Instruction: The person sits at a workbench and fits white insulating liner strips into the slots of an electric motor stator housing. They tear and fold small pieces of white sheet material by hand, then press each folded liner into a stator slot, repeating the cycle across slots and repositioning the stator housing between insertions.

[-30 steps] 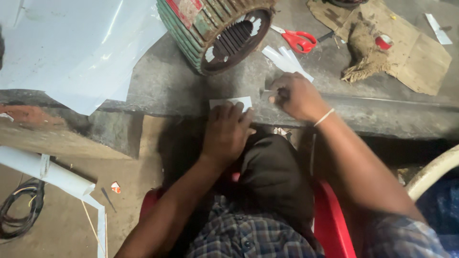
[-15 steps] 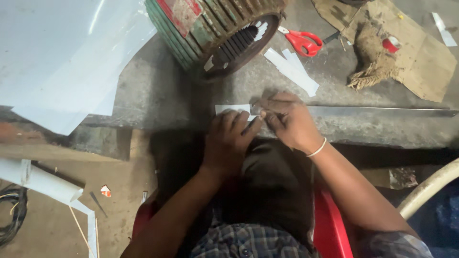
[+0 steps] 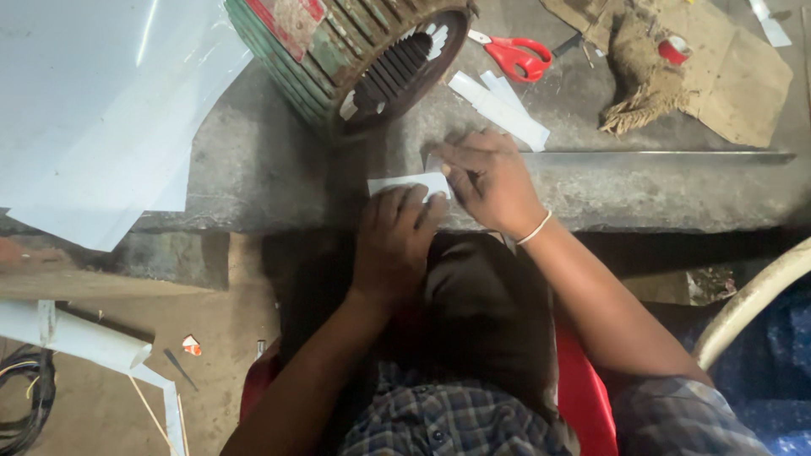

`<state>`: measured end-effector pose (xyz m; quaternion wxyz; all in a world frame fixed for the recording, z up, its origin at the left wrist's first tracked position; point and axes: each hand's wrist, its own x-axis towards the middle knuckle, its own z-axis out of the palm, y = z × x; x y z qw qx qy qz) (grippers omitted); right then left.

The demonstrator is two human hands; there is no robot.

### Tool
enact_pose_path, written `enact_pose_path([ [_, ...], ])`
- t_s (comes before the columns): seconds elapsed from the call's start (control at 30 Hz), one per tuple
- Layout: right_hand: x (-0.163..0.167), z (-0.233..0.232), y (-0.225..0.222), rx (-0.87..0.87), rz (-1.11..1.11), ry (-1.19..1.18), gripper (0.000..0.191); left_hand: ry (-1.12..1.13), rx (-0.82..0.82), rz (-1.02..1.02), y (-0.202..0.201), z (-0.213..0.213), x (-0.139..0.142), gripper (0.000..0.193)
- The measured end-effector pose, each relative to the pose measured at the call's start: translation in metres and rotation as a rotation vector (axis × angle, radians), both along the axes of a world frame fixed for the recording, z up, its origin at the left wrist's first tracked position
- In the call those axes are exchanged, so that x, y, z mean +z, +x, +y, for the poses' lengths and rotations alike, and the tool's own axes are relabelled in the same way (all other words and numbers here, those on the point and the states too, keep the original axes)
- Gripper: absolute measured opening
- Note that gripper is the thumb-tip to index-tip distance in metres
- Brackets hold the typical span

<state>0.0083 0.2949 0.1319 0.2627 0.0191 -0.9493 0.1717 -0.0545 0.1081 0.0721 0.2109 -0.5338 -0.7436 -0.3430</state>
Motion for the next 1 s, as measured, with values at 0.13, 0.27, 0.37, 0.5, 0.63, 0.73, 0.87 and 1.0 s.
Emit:
enact_pose_path([
  [0.13,0.002,0.001,0.008,0.045,-0.054,-0.058,0.031,0.015,0.037,0.041,0.001,0.000,-0.002,0.041],
  [0.27,0.007,-0.005,0.029,0.089,-0.095,-0.054,0.037,0.015,0.037,0.012,0.005,0.000,0.003,0.043],
  [0.37,0.006,-0.008,0.045,0.076,-0.112,-0.062,0.034,-0.056,0.193,0.036,0.016,0.000,0.004,0.049],
  [0.5,-0.002,-0.010,0.051,-0.054,0.098,0.067,0.022,-0.015,0.064,0.027,0.020,-0.002,0.003,0.035],
  [0.63,-0.010,-0.009,0.045,-0.199,0.170,0.095,0.025,-0.055,-0.044,-0.004,-0.002,-0.013,0.008,0.029],
  [0.73,-0.014,-0.008,0.042,-0.218,0.186,0.108,0.023,-0.151,-0.049,-0.039,-0.018,-0.020,0.015,0.020],
  [0.87,-0.014,-0.008,0.042,-0.205,0.186,0.103,0.023,0.006,-0.155,-0.064,-0.006,-0.014,0.020,0.035],
  [1.0,-0.008,-0.009,0.042,-0.103,0.203,0.106,0.024,0.003,-0.093,-0.005,0.009,-0.007,0.022,0.040],
])
